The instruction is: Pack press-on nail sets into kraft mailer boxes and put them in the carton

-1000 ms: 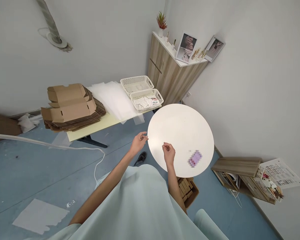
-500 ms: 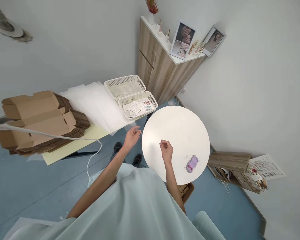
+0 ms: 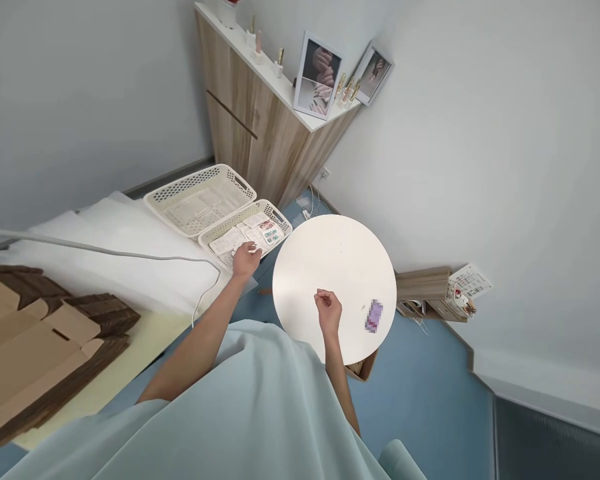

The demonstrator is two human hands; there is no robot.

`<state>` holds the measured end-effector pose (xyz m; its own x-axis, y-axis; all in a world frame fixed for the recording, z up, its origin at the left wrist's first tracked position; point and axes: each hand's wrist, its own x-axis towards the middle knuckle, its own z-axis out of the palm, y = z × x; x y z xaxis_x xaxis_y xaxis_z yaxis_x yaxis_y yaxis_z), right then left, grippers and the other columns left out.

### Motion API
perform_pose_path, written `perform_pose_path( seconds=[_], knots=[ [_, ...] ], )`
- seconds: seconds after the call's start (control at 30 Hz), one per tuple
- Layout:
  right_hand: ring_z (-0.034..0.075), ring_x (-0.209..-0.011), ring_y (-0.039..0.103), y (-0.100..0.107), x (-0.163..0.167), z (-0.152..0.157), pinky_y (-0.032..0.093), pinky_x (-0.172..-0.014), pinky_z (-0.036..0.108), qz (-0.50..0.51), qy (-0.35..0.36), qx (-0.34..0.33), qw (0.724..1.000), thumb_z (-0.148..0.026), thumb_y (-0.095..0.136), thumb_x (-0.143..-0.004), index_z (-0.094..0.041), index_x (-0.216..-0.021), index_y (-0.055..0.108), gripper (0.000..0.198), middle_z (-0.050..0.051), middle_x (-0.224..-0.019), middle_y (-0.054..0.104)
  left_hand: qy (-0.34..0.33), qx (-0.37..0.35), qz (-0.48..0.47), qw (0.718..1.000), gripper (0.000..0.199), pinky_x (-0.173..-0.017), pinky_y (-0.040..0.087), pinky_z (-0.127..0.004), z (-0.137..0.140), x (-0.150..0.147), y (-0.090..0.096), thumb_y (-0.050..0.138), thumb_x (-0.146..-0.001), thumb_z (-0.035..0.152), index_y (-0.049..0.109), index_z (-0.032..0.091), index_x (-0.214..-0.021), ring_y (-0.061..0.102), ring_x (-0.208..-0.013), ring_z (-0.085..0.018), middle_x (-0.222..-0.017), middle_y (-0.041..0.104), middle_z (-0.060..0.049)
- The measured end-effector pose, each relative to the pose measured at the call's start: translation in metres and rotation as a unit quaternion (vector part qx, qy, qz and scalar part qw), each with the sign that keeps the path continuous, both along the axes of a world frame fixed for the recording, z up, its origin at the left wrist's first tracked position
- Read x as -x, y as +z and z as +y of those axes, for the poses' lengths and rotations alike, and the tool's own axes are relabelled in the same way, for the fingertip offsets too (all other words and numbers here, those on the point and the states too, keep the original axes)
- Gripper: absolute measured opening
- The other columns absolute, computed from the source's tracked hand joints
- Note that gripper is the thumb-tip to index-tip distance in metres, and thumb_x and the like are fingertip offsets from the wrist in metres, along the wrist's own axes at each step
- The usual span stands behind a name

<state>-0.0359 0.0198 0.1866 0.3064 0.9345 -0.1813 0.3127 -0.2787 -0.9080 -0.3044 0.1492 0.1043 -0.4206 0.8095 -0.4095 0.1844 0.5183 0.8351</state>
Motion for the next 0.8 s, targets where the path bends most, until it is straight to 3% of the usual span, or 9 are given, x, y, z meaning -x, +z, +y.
perform_pose_path(
  seconds=[0.13,0.23,0.33,0.43,0.57,0.8],
  knots=[
    [0.028,-0.112,0.078,0.006,0.019,-0.009,0.062,-0.108,0.048,-0.020,-0.039,-0.003,0.999,-0.053,0.076,-0.086,-0.023,-0.091,0.074,0.030,0.014,-0.119,0.083,-0.058,-0.008,0.079,0.995,0.053,-0.119,0.049,-0.050,0.039,0.017,-0.012,0.062,-0.091,0.029,0.064,0.015,-0.142,0.063,-0.136,-0.036,-0.153,0.062,-0.021],
    [0.027,-0.112,0.078,0.013,0.026,-0.020,0.062,-0.107,0.046,-0.046,-0.067,0.011,0.997,-0.053,0.074,-0.088,-0.023,-0.093,0.075,0.031,0.014,-0.118,0.083,-0.155,-0.011,0.149,0.977,0.049,-0.126,0.041,-0.056,0.064,0.022,-0.019,0.061,-0.093,0.028,0.066,0.013,-0.140,0.043,-0.157,-0.042,-0.174,0.039,-0.023],
    [0.028,-0.113,0.078,0.018,0.030,-0.032,0.062,-0.107,0.047,-0.064,-0.104,0.018,0.992,-0.052,0.075,-0.087,-0.023,-0.093,0.075,0.030,0.014,-0.117,0.083,-0.241,0.013,0.184,0.953,0.055,-0.124,0.037,-0.069,0.081,0.023,-0.027,0.064,-0.090,0.029,0.065,0.008,-0.141,0.028,-0.163,-0.052,-0.180,0.026,-0.029],
    [0.030,-0.111,0.078,0.017,0.034,-0.042,0.063,-0.105,0.049,-0.072,-0.135,0.018,0.988,-0.053,0.077,-0.085,-0.023,-0.091,0.075,0.031,0.014,-0.115,0.084,-0.277,0.017,0.197,0.940,0.069,-0.122,0.034,-0.073,0.088,0.023,-0.037,0.062,-0.087,0.029,0.057,0.005,-0.151,0.030,-0.161,-0.054,-0.179,0.028,-0.031],
    [0.030,-0.110,0.079,0.013,0.039,-0.048,0.064,-0.102,0.048,-0.077,-0.157,0.026,0.984,-0.054,0.077,-0.085,-0.023,-0.091,0.074,0.031,0.014,-0.115,0.084,-0.288,0.009,0.206,0.935,0.080,-0.124,0.032,-0.069,0.087,0.027,-0.048,0.059,-0.087,0.029,0.047,0.002,-0.161,0.035,-0.158,-0.052,-0.175,0.035,-0.032],
    [0.029,-0.109,0.079,0.020,0.040,-0.037,0.064,-0.103,0.047,-0.075,-0.139,0.029,0.987,-0.052,0.075,-0.086,-0.024,-0.092,0.075,0.029,0.013,-0.115,0.084,-0.310,0.002,0.211,0.927,0.068,-0.123,0.033,-0.070,0.086,0.031,-0.050,0.061,-0.083,0.029,0.061,0.008,-0.148,0.036,-0.156,-0.053,-0.175,0.035,-0.031]
  ],
)
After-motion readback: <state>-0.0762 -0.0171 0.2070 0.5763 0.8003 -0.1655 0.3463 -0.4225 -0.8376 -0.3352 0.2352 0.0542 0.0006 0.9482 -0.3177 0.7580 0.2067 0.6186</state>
